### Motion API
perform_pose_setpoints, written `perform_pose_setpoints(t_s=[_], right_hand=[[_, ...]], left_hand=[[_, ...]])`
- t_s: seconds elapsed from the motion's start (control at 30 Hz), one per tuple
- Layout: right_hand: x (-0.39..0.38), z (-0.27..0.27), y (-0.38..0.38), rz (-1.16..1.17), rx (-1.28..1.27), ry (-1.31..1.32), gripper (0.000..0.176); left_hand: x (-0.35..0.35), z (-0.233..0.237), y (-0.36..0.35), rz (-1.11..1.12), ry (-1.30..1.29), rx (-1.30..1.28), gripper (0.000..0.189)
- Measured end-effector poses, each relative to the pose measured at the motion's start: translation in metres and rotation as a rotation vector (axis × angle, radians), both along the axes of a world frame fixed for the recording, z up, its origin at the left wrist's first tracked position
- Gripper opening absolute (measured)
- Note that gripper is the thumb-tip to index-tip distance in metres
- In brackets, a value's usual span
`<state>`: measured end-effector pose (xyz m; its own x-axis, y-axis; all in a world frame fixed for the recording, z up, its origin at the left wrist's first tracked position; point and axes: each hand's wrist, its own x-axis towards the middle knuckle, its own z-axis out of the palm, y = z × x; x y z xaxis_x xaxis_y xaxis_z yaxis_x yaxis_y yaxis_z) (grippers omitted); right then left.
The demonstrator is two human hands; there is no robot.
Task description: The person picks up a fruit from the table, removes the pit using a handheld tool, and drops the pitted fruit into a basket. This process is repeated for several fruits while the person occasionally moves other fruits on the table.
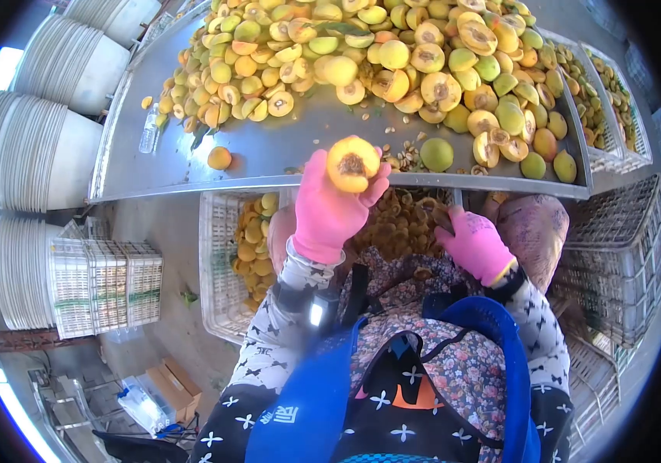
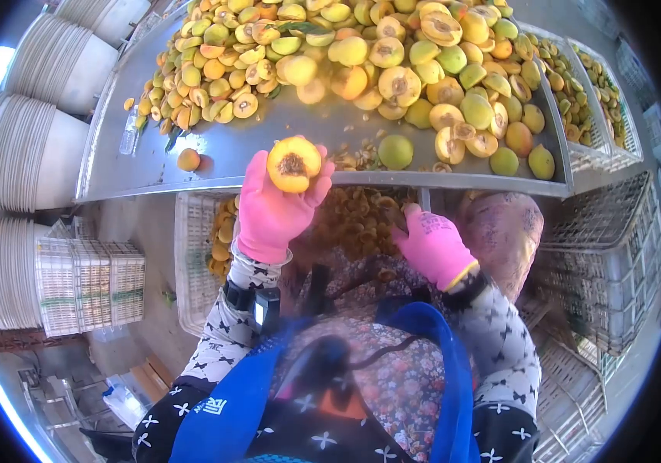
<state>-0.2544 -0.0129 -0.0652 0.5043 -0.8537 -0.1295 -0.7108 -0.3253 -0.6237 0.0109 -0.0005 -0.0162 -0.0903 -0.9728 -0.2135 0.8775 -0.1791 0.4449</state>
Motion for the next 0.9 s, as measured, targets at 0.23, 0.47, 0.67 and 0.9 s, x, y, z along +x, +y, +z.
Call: perform_pose_setpoints(t_s=[0.23,0.47,0.67,0.9], right_hand=[[-0.005,0.038,-0.01,-0.141,-0.087,-0.301,0.028],[-0.001,0.075,0.007,-0.039,0.439,-0.508,0.032],[0.003,0.061,0.01,-0.177,0.467,-0.694,0.037],[0.004,0.004,0.027,0.004,-0.046,0.05,0.027]], left_hand=[[-0.003,0.003,0.011,0.032,-0.043,-0.124,0.054],[-0.01,-0.016,0.014,0.038,0.105,-0.029,0.044],[-0.018,-0.012,0.014,-0.025,-0.144,-0.075,0.043],[-0.008,-0.028,0.018,0.235,-0.374,0.013,0.045]])
